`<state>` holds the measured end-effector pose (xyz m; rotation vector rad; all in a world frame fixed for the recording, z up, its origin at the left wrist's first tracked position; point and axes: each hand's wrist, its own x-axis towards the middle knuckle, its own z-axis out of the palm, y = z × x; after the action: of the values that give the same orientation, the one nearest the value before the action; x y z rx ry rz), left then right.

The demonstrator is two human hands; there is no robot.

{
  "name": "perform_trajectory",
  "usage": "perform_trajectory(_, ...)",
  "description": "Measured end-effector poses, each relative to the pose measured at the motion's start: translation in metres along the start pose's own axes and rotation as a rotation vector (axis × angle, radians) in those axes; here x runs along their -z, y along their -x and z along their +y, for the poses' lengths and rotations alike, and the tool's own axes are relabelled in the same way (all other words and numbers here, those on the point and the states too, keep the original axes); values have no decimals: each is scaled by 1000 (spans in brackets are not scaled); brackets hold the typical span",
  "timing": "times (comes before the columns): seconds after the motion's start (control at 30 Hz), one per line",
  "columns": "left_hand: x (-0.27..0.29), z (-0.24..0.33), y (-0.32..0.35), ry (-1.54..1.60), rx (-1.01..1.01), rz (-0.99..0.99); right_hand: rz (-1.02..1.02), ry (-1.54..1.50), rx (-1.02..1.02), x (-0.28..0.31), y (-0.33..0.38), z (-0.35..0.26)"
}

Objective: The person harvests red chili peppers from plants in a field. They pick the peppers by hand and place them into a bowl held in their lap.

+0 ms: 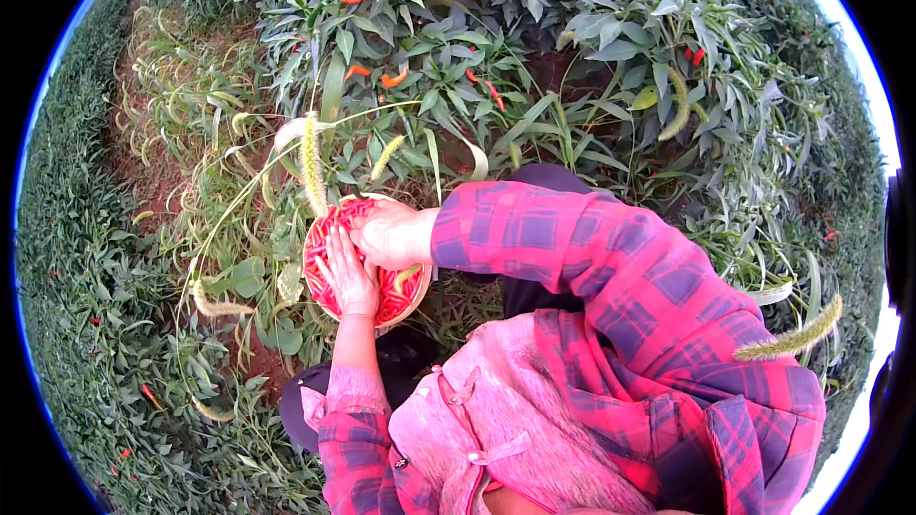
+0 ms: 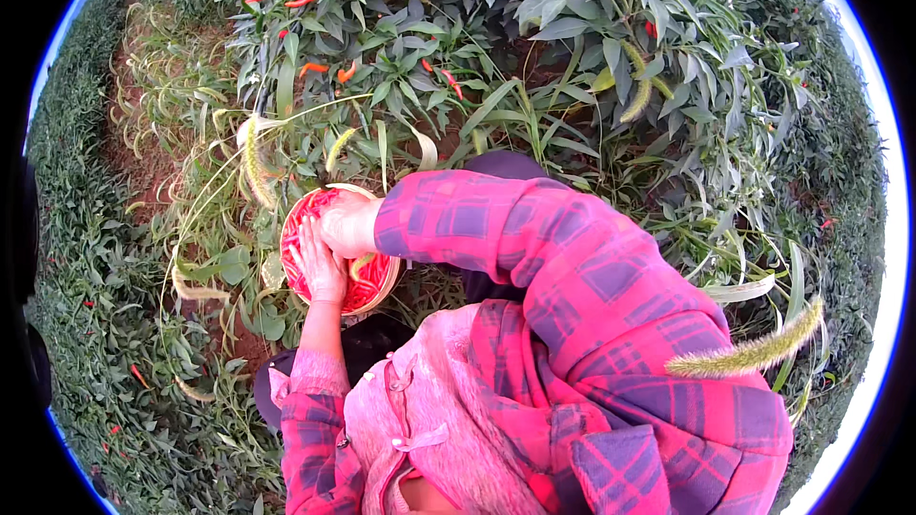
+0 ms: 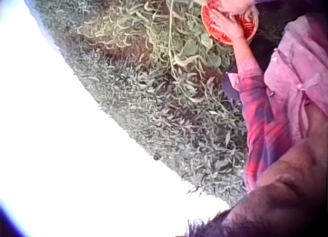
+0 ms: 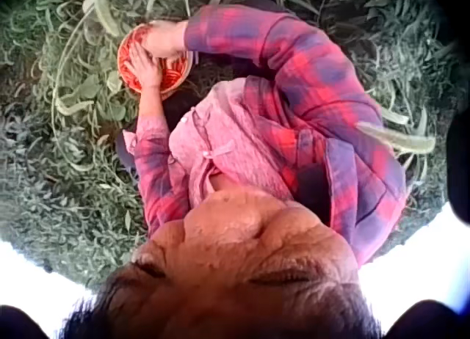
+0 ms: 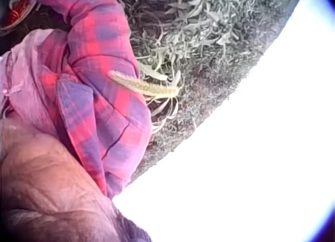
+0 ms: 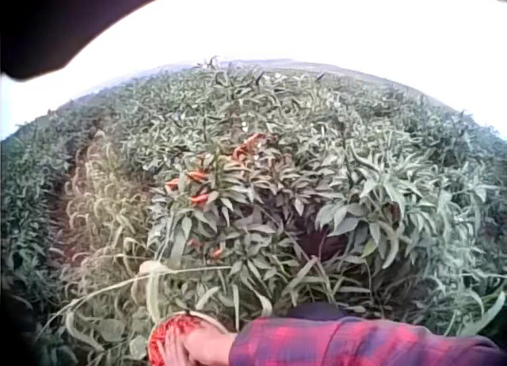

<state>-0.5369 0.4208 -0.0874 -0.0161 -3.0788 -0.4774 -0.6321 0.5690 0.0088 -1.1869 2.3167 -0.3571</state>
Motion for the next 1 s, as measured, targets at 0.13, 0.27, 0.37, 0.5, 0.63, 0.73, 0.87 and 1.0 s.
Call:
perform_trajectory(0.13,43,4,27,4,103,105,670,-57,-92,123,107,-8)
perform_trajectory(0.27,66,58,30,145,-84,138,977,-25,-451,108,155,155)
perform_trajectory(0.37,78,75,57,177,-97,106,924,-199,-521,86,139,164)
perform_trajectory(0.5,83,73,101,262,-68,113,796,-158,-691,81,118,143)
perform_trajectory(0.63,78,72,112,381,-66,102,783,-83,-777,68,110,148)
perform_trajectory(0.73,85,80,103,324,-125,169,905,-106,-868,63,116,153)
perform_trajectory(0.87,90,87,96,418,-164,198,918,-195,-1032,57,133,160)
perform_trajectory(1.0,100,99,100,487,-200,245,888,-171,-884,52,141,169)
